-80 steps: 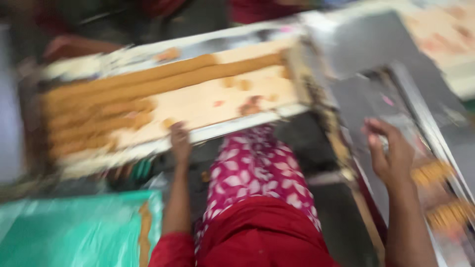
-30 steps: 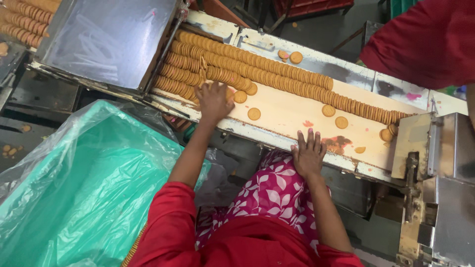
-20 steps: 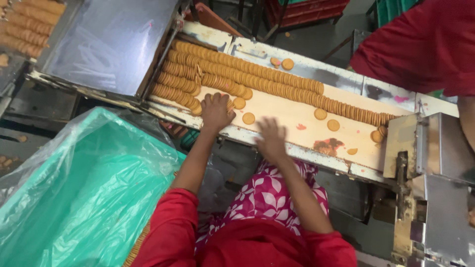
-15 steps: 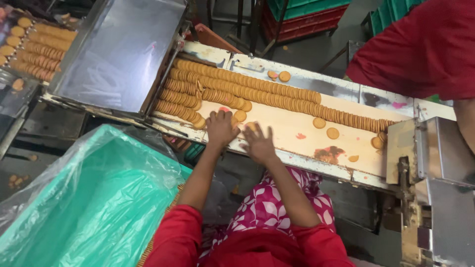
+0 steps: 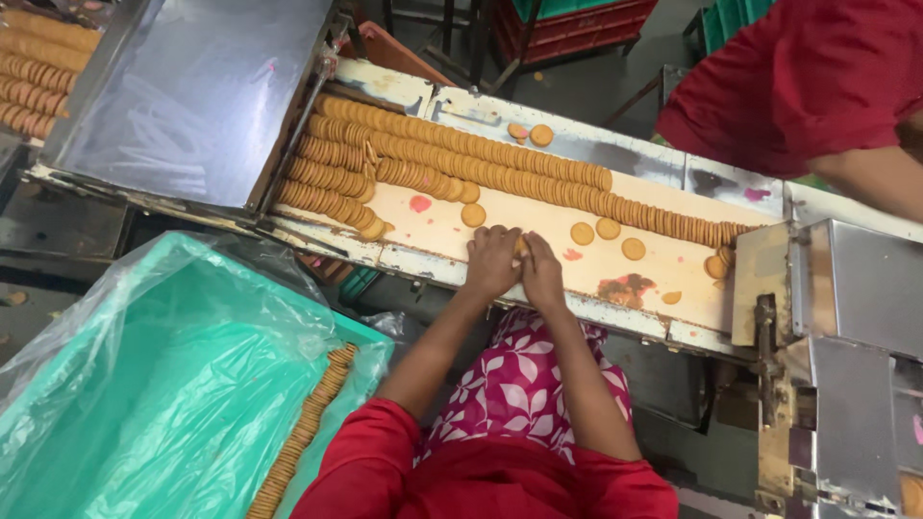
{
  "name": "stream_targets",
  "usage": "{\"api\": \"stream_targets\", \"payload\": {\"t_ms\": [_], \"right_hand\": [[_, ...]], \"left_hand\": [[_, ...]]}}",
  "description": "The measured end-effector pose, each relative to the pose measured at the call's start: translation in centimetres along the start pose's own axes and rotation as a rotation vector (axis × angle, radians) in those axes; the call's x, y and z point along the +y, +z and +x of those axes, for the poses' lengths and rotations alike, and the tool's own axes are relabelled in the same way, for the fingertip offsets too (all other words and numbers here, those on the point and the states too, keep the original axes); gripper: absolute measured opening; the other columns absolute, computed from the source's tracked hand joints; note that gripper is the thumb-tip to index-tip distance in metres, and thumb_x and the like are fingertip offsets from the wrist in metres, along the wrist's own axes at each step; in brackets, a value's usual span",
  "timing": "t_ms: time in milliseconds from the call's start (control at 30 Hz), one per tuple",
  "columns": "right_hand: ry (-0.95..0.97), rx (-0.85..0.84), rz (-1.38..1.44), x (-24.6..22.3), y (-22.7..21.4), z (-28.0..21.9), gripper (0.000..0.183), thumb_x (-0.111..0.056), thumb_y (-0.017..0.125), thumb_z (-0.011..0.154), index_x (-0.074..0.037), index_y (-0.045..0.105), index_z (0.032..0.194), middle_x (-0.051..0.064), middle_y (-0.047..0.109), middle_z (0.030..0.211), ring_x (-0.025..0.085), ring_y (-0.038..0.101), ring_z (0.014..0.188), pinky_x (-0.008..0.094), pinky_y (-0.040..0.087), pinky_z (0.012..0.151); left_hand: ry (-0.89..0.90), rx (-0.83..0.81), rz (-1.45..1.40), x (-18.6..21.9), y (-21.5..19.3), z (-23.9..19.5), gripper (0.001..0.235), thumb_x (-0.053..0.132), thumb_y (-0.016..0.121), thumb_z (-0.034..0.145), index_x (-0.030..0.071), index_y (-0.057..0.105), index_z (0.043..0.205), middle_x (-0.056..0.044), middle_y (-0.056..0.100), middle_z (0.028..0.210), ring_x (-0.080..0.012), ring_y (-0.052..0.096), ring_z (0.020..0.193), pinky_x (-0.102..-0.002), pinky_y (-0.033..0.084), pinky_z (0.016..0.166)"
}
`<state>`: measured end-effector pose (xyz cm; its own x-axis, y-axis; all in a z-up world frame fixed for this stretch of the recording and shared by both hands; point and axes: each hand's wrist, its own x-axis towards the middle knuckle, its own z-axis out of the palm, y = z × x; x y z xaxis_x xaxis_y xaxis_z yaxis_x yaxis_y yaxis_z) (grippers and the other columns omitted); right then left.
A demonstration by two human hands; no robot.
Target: The person stacks round cookies from a conveyor belt into neat vertical columns and places them into a green bin. The person uses both hands to pick up cookies and arrange them in rows, then transfers the stacks into the bin.
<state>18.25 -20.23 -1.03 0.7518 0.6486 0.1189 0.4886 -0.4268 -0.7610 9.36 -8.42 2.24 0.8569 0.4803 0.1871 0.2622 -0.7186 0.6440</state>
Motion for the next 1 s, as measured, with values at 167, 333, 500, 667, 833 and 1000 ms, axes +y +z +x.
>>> {"api": "stream_targets", "payload": {"t_ms": [167, 333, 500, 667, 833, 1000], "right_hand": [[-0.236, -0.045, -0.449, -2.9, -0.5, 0.4, 0.053, -0.032, 0.061, 0.095, -0.006, 0.057, 0.141, 0.025, 0.047, 0.148, 0.047, 0.035, 0.141, 0.058, 0.024, 0.119], [-0.247, -0.067, -0.568, -6.2, -0.7, -0.5, 0.043, -0.033, 0.066, 0.092, -0.016, 0.063, 0.131, 0.018, 0.046, 0.149, 0.049, 0.029, 0.142, 0.061, 0.027, 0.111], [-0.48, 0.036, -0.505, -5.1, -2.8, -1.9, 0.041, -0.029, 0.068, 0.091, -0.007, 0.062, 0.126, 0.018, 0.05, 0.14, 0.042, 0.036, 0.141, 0.063, 0.025, 0.124], [-0.489, 0.069, -0.478, -4.2, -2.8, -2.0, 0.041, -0.031, 0.069, 0.093, -0.006, 0.061, 0.124, 0.018, 0.05, 0.138, 0.044, 0.036, 0.14, 0.062, 0.024, 0.124], [-0.449, 0.08, -0.412, -4.3, -2.7, -2.1, 0.042, -0.03, 0.071, 0.09, -0.007, 0.062, 0.124, 0.018, 0.049, 0.139, 0.049, 0.033, 0.139, 0.059, 0.025, 0.122], [-0.454, 0.084, -0.405, -4.1, -2.8, -2.1, 0.041, -0.03, 0.072, 0.091, -0.008, 0.062, 0.124, 0.017, 0.049, 0.14, 0.048, 0.034, 0.139, 0.06, 0.026, 0.122]], "left_hand": [[-0.125, -0.014, -0.804, -3.5, 0.8, 0.0, 0.069, 0.002, 0.065, 0.08, 0.014, 0.045, 0.145, -0.012, 0.05, 0.137, -0.0385, 0.054, 0.119, -0.047, 0.048, 0.098], [-0.014, 0.168, -0.607, -8.1, -1.2, 0.6, 0.059, -0.002, 0.065, 0.078, 0.009, 0.054, 0.135, -0.013, 0.06, 0.134, -0.0357, 0.058, 0.121, -0.043, 0.049, 0.099], [0.061, 0.385, 0.303, -14.0, -7.6, 4.6, 0.057, 0.011, 0.079, 0.072, 0.01, 0.062, 0.127, -0.018, 0.055, 0.135, -0.039, 0.047, 0.13, -0.055, 0.036, 0.107], [0.078, 0.235, 0.395, -16.1, -10.7, 8.3, 0.055, 0.016, 0.083, 0.073, 0.018, 0.065, 0.125, -0.015, 0.053, 0.126, -0.0397, 0.045, 0.123, -0.057, 0.038, 0.103], [0.044, 0.045, 0.37, -15.6, -10.2, 7.9, 0.052, 0.014, 0.083, 0.076, 0.022, 0.066, 0.125, -0.012, 0.054, 0.126, -0.039, 0.046, 0.119, -0.053, 0.042, 0.102], [0.042, -0.068, 0.221, -13.8, -10.8, 5.7, 0.059, 0.013, 0.085, 0.068, 0.02, 0.066, 0.123, -0.011, 0.056, 0.123, -0.0367, 0.049, 0.119, -0.051, 0.045, 0.098]]}}
